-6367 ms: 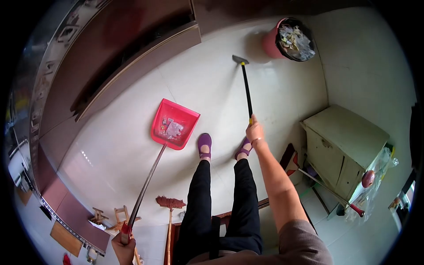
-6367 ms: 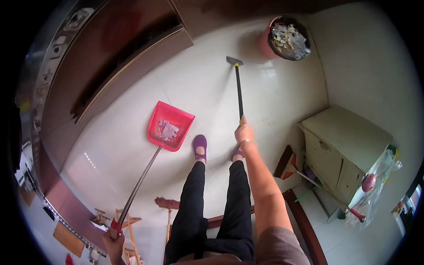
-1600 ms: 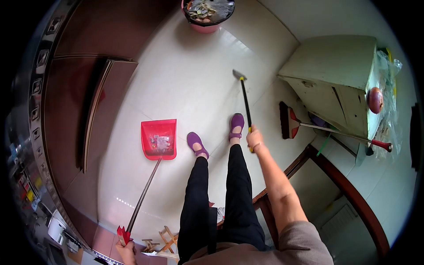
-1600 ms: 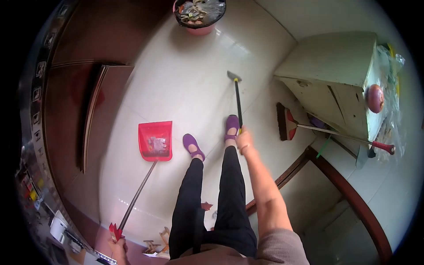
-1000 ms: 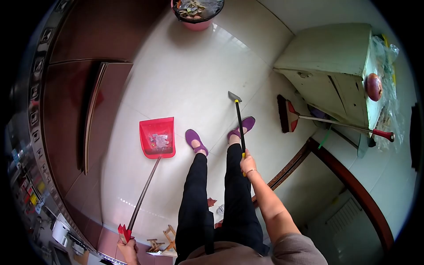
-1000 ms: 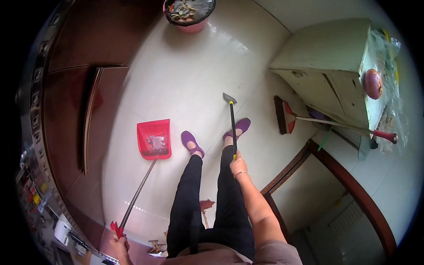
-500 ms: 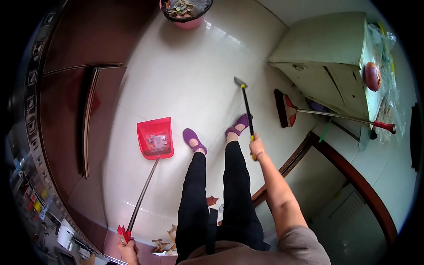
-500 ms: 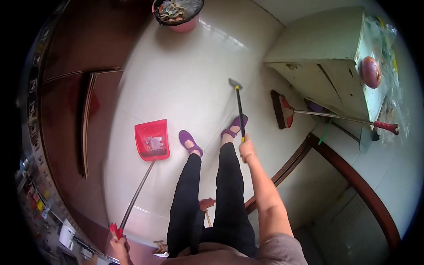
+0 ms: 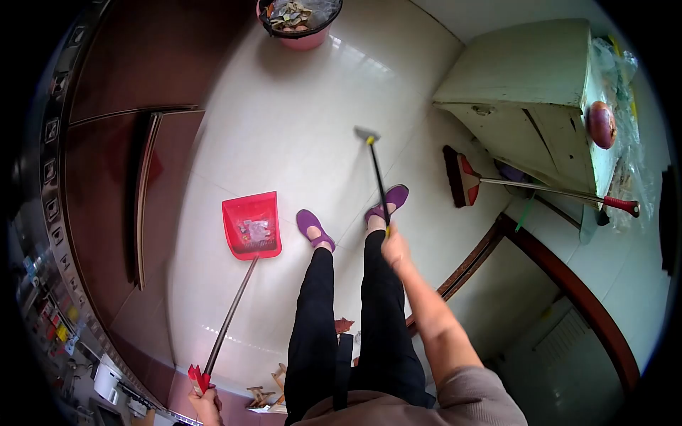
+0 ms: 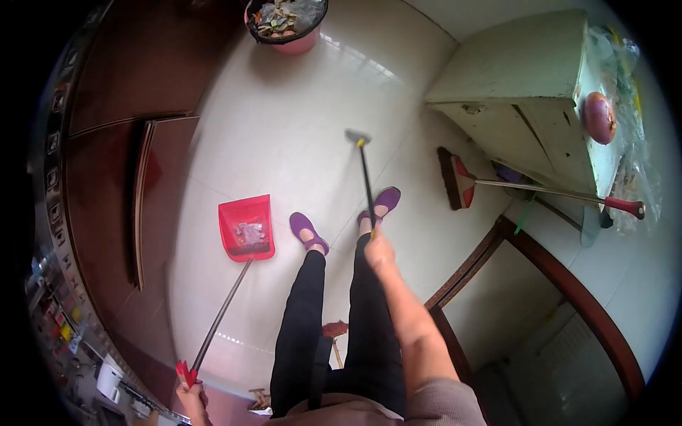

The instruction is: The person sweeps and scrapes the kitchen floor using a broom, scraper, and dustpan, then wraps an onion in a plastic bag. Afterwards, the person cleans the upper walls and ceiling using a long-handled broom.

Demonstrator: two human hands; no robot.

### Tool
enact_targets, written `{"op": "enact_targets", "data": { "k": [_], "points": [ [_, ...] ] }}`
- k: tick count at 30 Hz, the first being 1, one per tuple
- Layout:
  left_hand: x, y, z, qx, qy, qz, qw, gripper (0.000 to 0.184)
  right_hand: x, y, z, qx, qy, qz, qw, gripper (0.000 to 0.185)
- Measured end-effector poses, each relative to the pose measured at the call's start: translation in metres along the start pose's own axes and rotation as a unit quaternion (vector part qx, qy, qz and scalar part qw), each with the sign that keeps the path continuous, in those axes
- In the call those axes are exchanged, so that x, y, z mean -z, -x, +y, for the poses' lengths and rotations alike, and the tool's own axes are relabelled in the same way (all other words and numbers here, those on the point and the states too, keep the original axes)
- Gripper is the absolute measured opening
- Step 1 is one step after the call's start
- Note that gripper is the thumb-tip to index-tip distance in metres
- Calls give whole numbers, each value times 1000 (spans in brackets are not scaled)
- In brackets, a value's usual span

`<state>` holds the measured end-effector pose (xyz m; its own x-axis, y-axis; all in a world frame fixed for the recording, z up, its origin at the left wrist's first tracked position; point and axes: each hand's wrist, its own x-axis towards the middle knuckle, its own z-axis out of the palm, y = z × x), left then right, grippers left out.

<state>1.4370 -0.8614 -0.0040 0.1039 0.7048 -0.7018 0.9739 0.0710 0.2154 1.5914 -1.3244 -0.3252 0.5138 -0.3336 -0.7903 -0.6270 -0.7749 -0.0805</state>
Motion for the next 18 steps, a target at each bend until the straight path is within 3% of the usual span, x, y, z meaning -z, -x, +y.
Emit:
{"op": "enact_targets", "data": {
  "k": [5, 7, 10, 12, 14, 15, 17, 18],
  "points": [
    [5, -7, -11, -16, 17, -8, 1000, 5, 20, -31, -15, 1, -44, 47, 998, 48],
    [4, -5, -11, -10, 13, -12, 1000, 5, 4, 1, -1, -7, 12, 14, 1000, 47],
    [6, -5, -14, -13, 10, -10, 1000, 5, 3, 7, 4, -46, -29, -38, 998, 46],
    [8, -5, -5, -27, 8, -11, 1000, 7, 15, -28, -3, 26, -35, 49, 998, 46],
    [11, 8, 17, -9, 58, -40, 997, 11, 42, -93, -22, -12, -152, 11, 988, 46],
    [12, 15, 28, -9, 57, -38, 998, 11, 63, -112, -40, -16, -142, 12, 990, 47],
    [10, 28, 50, -41, -9, -64, 997, 50, 135, -106, -95, -41, -154, -13, 987, 52],
    [12, 31, 54, -47, -41, -71, 996, 58, 137, -111, -93, -30, -156, 1, 987, 52]
  ]
}}
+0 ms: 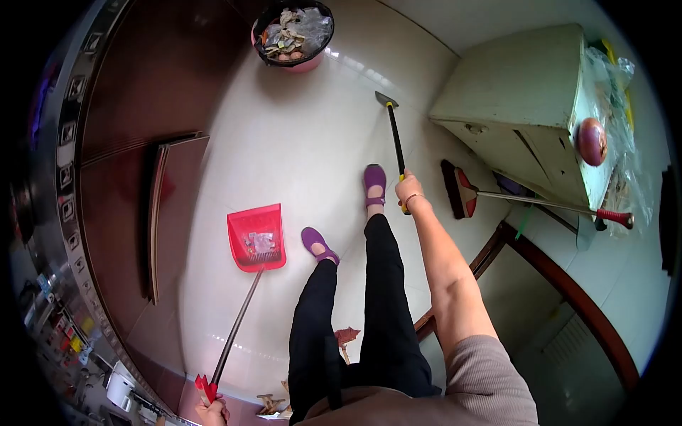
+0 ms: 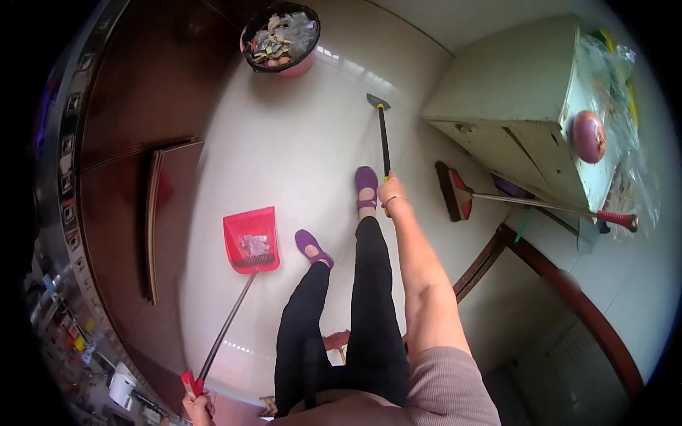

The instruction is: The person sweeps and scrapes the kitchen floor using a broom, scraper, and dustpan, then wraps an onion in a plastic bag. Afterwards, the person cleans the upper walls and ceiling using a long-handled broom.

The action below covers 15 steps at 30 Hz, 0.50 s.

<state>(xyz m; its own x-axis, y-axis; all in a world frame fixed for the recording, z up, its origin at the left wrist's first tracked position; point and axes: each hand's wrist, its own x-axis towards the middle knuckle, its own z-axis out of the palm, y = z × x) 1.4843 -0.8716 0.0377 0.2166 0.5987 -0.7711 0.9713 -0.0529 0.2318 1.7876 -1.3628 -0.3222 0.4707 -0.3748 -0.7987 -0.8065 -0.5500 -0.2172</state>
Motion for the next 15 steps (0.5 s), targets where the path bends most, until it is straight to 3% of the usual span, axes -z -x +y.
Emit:
{"op": "enact_targets", "data": {
  "k": [3, 5, 8, 10, 13, 15],
  "points": [
    [-4, 16, 9, 39, -21, 21, 999, 59, 6, 6, 11, -24, 44, -32, 998, 54],
    [-19, 21, 29, 28, 10, 36, 999, 58, -17, -7, 53, 23, 96, -12, 995, 54],
    [-50, 28, 76, 22, 15, 59, 998, 45, 3, 2, 36, 25, 186, -19, 982, 55],
    [-70, 25, 104, 16, 83, 48, 995, 14, 24, -21, 18, 43, 180, -25, 983, 56],
    [-86, 24, 129, 34, 78, 60, 995, 14, 44, -38, 8, 81, 193, -20, 978, 57],
    [-101, 17, 147, 32, 77, 62, 995, 14, 45, -31, 19, 75, 223, -7, 972, 47]
  ]
}}
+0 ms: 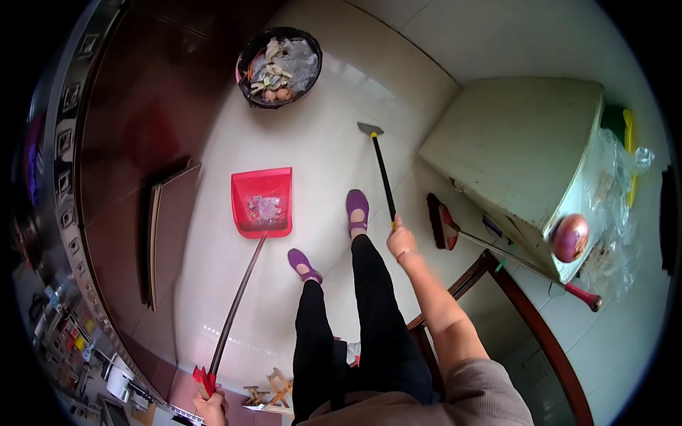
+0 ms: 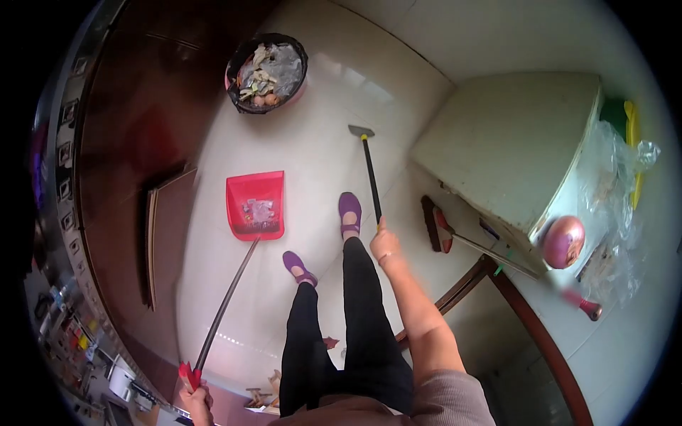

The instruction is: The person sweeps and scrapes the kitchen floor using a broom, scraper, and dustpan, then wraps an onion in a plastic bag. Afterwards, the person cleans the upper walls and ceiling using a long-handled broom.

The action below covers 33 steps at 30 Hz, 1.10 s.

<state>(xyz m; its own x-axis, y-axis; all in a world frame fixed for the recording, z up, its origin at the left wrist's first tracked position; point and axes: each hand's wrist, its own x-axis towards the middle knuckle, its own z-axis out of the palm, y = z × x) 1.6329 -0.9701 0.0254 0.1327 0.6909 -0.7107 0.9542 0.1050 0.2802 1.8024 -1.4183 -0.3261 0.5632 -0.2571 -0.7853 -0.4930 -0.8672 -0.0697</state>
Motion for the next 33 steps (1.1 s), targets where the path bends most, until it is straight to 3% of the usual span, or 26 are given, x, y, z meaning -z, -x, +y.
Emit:
{"op": "enact_targets", "data": {
  "k": [4, 9, 14, 21, 25, 33],
  "points": [
    [-35, 1, 47, 6, -12, -29, 1000, 16, 16, 7, -5, 3, 63, -50, 997, 58],
    [-62, 4, 79, -7, -58, -48, 997, 14, 54, -61, -38, -5, 5, 8, 1000, 53],
    [-80, 9, 100, -9, -70, -33, 997, 13, 41, -29, -16, -12, 9, -19, 1000, 52],
    [-86, 10, 111, -1, -85, -23, 996, 10, 89, -73, -44, -18, -57, 3, 998, 51],
    [-87, 8, 106, -6, -88, -25, 996, 9, 49, -37, -1, 6, -7, 6, 1000, 49],
    [-84, 3, 93, -32, -93, -33, 995, 9, 105, -78, -22, -25, -45, -35, 998, 49]
  ]
}}
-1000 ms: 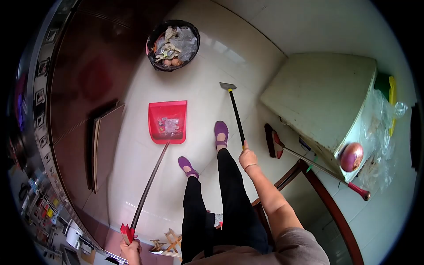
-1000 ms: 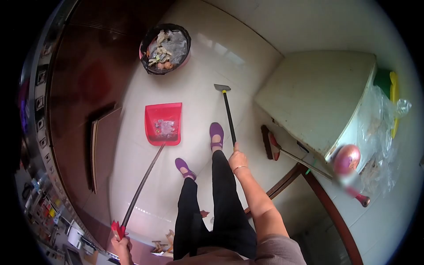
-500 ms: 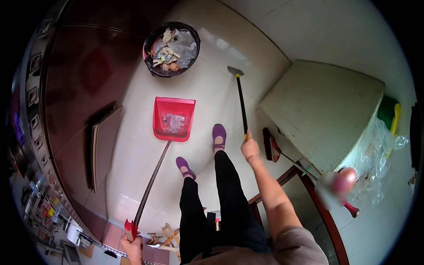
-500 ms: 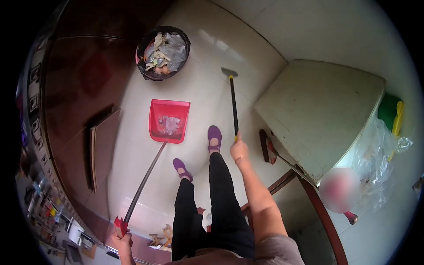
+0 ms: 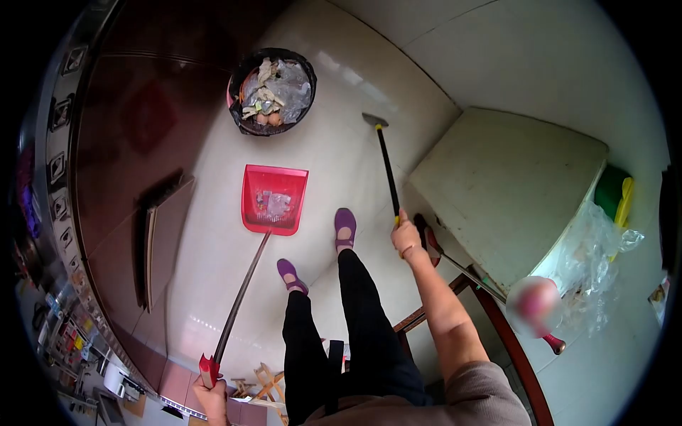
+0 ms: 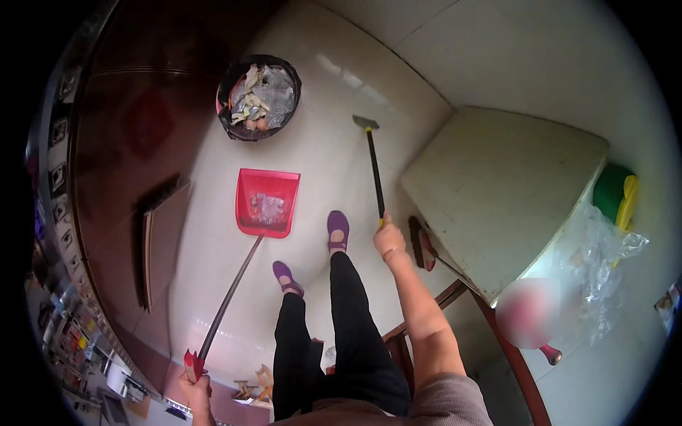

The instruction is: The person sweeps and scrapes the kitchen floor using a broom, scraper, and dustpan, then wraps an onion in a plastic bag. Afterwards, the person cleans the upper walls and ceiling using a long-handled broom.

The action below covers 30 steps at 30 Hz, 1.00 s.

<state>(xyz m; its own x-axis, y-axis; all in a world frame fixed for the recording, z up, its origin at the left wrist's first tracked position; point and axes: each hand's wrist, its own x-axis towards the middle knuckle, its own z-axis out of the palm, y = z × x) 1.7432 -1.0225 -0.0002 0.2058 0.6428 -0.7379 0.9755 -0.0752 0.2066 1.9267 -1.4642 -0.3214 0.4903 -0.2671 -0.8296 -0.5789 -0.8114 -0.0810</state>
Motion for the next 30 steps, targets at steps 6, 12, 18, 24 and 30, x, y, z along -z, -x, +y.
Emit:
{"op": "enact_targets", "data": {
  "k": [6, 12, 18, 24, 30],
  "points": [
    [-3, 0, -10, -22, 2, 6, 1000, 8, -11, 23, 9, -3, 48, -28, 998, 52],
    [-3, -3, -8, -19, -1, 20, 1000, 8, 8, -24, -15, -23, -28, -5, 999, 51],
    [-6, 0, -3, 10, 10, 27, 1000, 9, -20, 2, 24, -133, -107, -26, 985, 54],
    [-5, 1, 4, 15, -1, 20, 1000, 9, 70, -95, -25, -103, -281, 32, 954, 61],
    [-11, 10, 12, 23, 8, 21, 999, 9, 73, -114, -16, -92, -280, 58, 954, 61]
  ]
}}
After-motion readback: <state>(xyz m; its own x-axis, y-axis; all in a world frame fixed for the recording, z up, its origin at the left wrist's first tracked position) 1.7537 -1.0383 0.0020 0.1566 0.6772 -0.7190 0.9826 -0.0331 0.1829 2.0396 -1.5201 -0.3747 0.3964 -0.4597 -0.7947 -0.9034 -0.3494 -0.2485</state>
